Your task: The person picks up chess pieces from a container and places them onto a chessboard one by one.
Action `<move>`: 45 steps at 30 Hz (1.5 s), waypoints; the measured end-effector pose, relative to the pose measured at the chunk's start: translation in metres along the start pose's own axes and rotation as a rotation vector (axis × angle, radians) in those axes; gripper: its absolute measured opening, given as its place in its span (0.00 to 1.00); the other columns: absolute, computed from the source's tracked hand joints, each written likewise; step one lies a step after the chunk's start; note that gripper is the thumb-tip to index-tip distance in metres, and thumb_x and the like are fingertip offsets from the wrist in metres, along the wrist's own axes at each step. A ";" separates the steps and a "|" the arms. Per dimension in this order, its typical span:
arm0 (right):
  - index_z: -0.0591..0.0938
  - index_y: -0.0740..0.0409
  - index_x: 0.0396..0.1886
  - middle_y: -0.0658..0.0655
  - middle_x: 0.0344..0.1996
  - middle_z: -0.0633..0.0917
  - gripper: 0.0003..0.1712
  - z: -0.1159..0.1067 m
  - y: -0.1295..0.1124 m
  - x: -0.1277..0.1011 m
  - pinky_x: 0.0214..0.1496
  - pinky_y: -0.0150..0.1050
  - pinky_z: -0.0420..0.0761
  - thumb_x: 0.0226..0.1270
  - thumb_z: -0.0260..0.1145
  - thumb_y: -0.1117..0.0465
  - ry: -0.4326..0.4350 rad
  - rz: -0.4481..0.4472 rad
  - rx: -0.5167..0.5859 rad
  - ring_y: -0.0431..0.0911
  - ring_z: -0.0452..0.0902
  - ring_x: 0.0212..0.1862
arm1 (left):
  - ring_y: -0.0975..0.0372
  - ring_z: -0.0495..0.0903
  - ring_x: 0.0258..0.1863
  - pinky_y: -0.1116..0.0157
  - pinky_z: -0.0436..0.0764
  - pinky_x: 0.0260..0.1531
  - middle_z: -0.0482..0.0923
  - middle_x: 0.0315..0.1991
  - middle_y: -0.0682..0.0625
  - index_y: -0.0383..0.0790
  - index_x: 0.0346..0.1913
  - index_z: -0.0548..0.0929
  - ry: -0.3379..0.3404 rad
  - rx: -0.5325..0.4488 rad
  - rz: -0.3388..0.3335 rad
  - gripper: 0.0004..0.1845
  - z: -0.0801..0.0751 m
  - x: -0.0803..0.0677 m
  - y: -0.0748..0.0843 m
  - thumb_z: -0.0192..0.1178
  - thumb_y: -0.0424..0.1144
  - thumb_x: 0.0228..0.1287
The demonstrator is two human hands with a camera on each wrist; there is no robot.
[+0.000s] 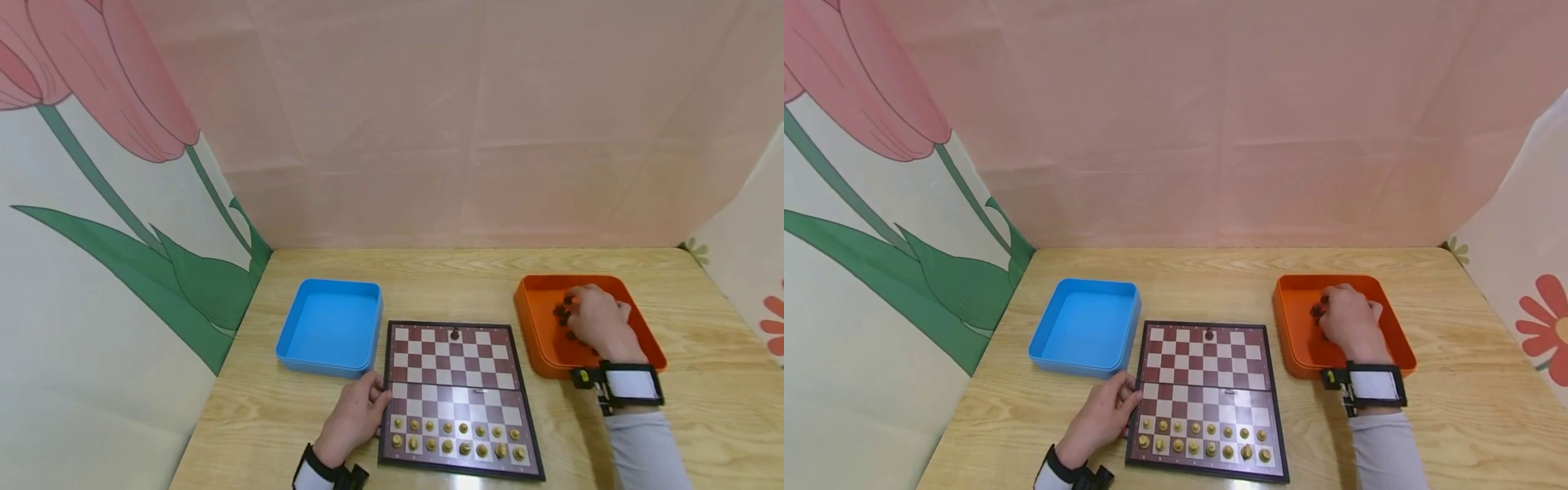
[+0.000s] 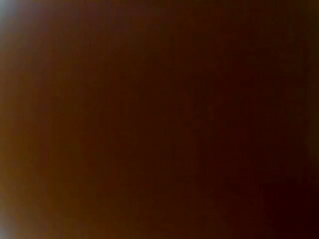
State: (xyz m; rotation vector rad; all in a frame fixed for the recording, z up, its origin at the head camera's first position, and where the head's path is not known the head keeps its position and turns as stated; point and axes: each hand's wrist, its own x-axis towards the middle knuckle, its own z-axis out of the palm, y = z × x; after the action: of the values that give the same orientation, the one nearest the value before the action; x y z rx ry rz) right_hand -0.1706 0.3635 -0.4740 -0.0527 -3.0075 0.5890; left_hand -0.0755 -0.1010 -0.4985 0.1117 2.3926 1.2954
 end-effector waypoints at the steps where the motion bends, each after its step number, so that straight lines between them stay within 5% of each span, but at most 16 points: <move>1: 0.82 0.72 0.60 0.80 0.57 0.81 0.22 0.001 0.000 0.000 0.47 0.74 0.70 0.67 0.62 0.72 0.049 -0.013 0.015 0.73 0.80 0.44 | 0.60 0.82 0.27 0.63 0.83 0.22 0.81 0.33 0.50 0.39 0.49 0.79 0.000 -0.001 0.001 0.05 0.000 0.000 0.000 0.62 0.38 0.81; 3: 0.86 0.71 0.53 0.77 0.46 0.86 0.15 0.002 -0.001 0.000 0.36 0.61 0.78 0.70 0.65 0.70 0.151 -0.033 0.048 0.64 0.82 0.33 | 0.60 0.82 0.27 0.63 0.83 0.21 0.81 0.33 0.50 0.39 0.49 0.79 0.000 -0.003 0.000 0.05 0.000 0.000 0.001 0.62 0.38 0.81; 7: 0.88 0.69 0.43 0.71 0.34 0.88 0.07 0.001 -0.003 -0.001 0.20 0.39 0.74 0.69 0.70 0.69 0.277 -0.043 0.111 0.51 0.80 0.24 | 0.59 0.82 0.27 0.62 0.83 0.21 0.81 0.33 0.50 0.39 0.49 0.79 0.001 -0.005 -0.009 0.05 0.000 0.000 0.002 0.61 0.38 0.81; 19: 0.84 0.66 0.37 0.67 0.29 0.86 0.03 -0.003 -0.008 0.000 0.22 0.37 0.72 0.65 0.70 0.71 0.351 -0.064 0.129 0.54 0.79 0.25 | 0.60 0.82 0.26 0.63 0.84 0.21 0.82 0.33 0.50 0.39 0.49 0.79 0.005 -0.002 -0.004 0.05 0.000 0.002 0.001 0.61 0.38 0.81; 30: 0.84 0.67 0.46 0.71 0.36 0.89 0.10 -0.009 -0.024 -0.004 0.26 0.34 0.76 0.67 0.73 0.71 0.408 -0.135 0.143 0.62 0.86 0.32 | 0.60 0.82 0.26 0.63 0.83 0.20 0.82 0.32 0.50 0.39 0.48 0.79 0.005 -0.003 0.008 0.05 0.000 0.001 -0.001 0.61 0.37 0.81; 37: 0.86 0.65 0.48 0.70 0.36 0.90 0.10 -0.015 -0.051 -0.010 0.15 0.28 0.74 0.69 0.74 0.69 0.373 -0.173 0.210 0.50 0.83 0.19 | 0.60 0.82 0.26 0.63 0.84 0.21 0.81 0.32 0.50 0.39 0.48 0.79 -0.003 -0.010 -0.016 0.05 0.001 0.000 -0.001 0.61 0.38 0.81; 40: 0.88 0.64 0.47 0.67 0.37 0.90 0.09 -0.016 -0.063 -0.011 0.19 0.21 0.74 0.68 0.75 0.71 0.387 -0.205 0.228 0.50 0.84 0.22 | 0.59 0.82 0.26 0.62 0.84 0.22 0.81 0.32 0.50 0.39 0.49 0.79 -0.007 -0.009 -0.029 0.06 0.001 0.001 0.000 0.62 0.38 0.81; 45: 0.90 0.67 0.42 0.66 0.39 0.90 0.09 -0.016 -0.079 -0.011 0.41 0.07 0.63 0.62 0.76 0.75 0.461 -0.290 0.218 0.57 0.87 0.35 | 0.59 0.83 0.27 0.62 0.84 0.23 0.82 0.33 0.50 0.40 0.49 0.79 -0.012 -0.005 -0.042 0.06 0.000 0.003 0.000 0.62 0.39 0.81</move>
State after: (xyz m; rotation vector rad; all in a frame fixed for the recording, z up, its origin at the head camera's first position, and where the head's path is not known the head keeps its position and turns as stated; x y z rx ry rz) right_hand -0.1602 0.2958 -0.4296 0.2250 -2.4338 0.7469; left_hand -0.0779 -0.0999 -0.4991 0.0665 2.3690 1.2781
